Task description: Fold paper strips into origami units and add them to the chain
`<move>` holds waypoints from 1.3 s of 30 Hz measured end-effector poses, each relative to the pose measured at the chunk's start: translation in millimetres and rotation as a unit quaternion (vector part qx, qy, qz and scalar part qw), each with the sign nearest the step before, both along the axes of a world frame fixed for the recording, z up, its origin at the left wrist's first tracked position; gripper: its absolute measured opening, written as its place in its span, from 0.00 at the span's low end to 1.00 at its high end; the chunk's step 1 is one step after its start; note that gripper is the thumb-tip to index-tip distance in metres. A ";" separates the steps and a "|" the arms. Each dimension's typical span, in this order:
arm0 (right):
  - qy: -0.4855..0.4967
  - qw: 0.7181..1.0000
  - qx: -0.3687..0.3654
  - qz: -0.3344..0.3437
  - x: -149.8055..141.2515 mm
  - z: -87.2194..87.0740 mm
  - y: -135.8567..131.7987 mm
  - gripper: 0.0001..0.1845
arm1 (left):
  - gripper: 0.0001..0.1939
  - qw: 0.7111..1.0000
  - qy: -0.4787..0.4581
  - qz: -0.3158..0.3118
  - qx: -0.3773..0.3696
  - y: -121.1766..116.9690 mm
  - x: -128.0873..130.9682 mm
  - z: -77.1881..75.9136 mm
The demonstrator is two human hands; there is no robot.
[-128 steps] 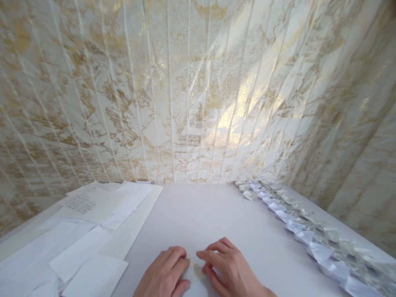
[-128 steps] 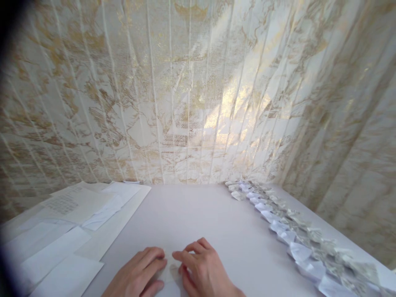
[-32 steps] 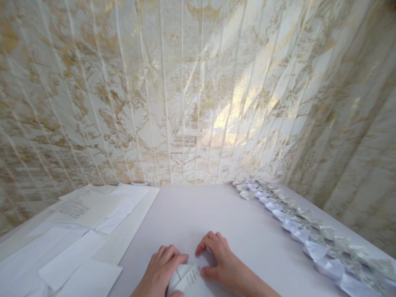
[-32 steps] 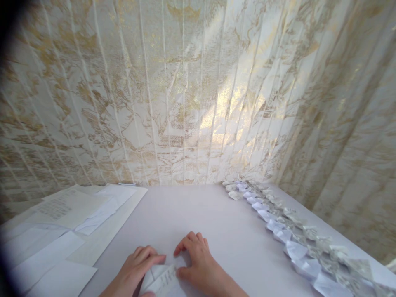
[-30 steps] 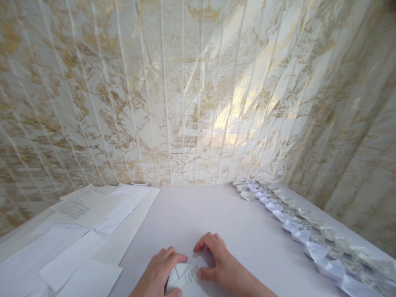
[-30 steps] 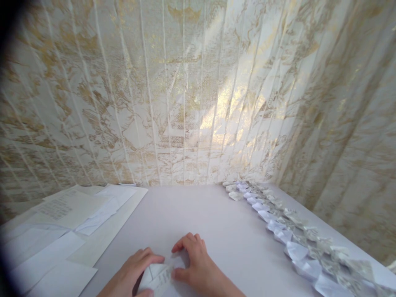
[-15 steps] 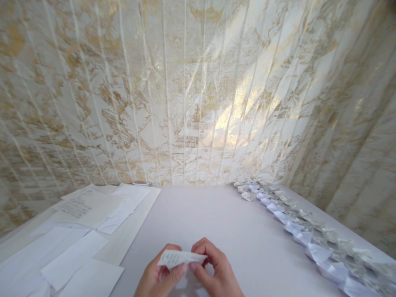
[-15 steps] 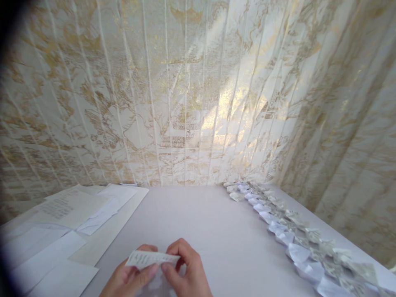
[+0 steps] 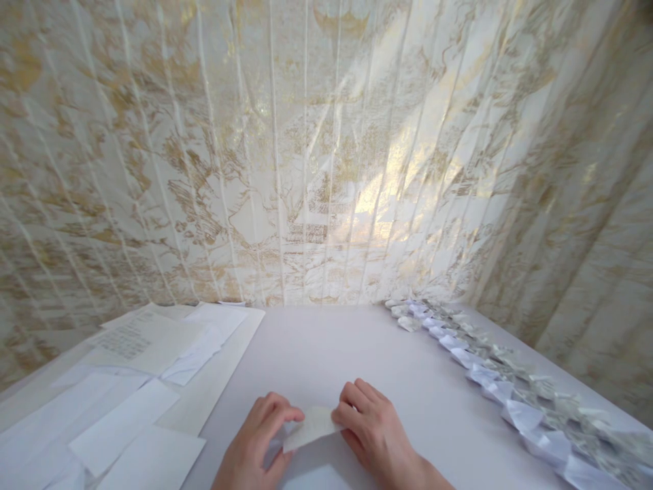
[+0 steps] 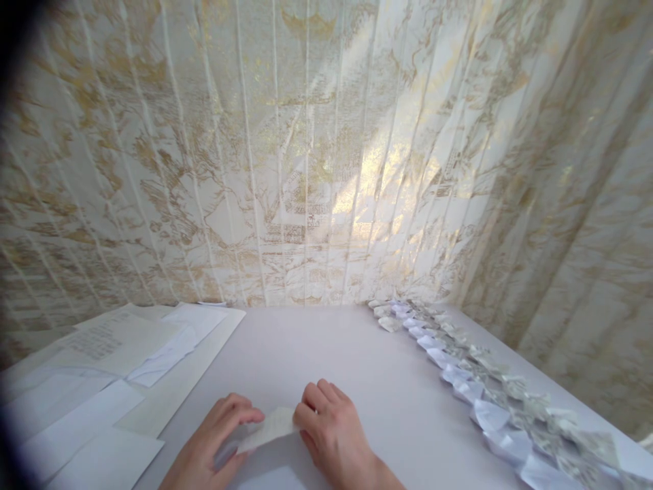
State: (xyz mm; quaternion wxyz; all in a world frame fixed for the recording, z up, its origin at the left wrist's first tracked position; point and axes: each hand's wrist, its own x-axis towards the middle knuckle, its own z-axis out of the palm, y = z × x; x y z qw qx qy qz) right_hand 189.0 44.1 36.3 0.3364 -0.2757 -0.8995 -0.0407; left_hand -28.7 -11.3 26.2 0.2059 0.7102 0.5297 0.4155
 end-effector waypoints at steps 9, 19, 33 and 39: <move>-0.113 0.983 -0.140 0.030 -1.8 1.3 -3.0 0.18 | 0.16 0.980 0.196 -0.037 -0.019 0.5 4.3 2.2; -0.035 0.972 -0.226 0.049 5.1 -0.9 -4.0 0.08 | 0.09 0.974 0.222 -0.039 0.032 -3.5 -8.7 -3.9; 0.003 0.940 -0.319 -0.119 -15.8 0.9 -2.2 0.09 | 0.08 0.971 0.237 0.017 -0.019 -0.1 -5.0 5.6; -0.059 0.954 -0.261 -0.138 -15.9 -2.2 -2.9 0.07 | 0.07 0.968 0.248 0.024 -0.031 -1.4 -2.3 6.3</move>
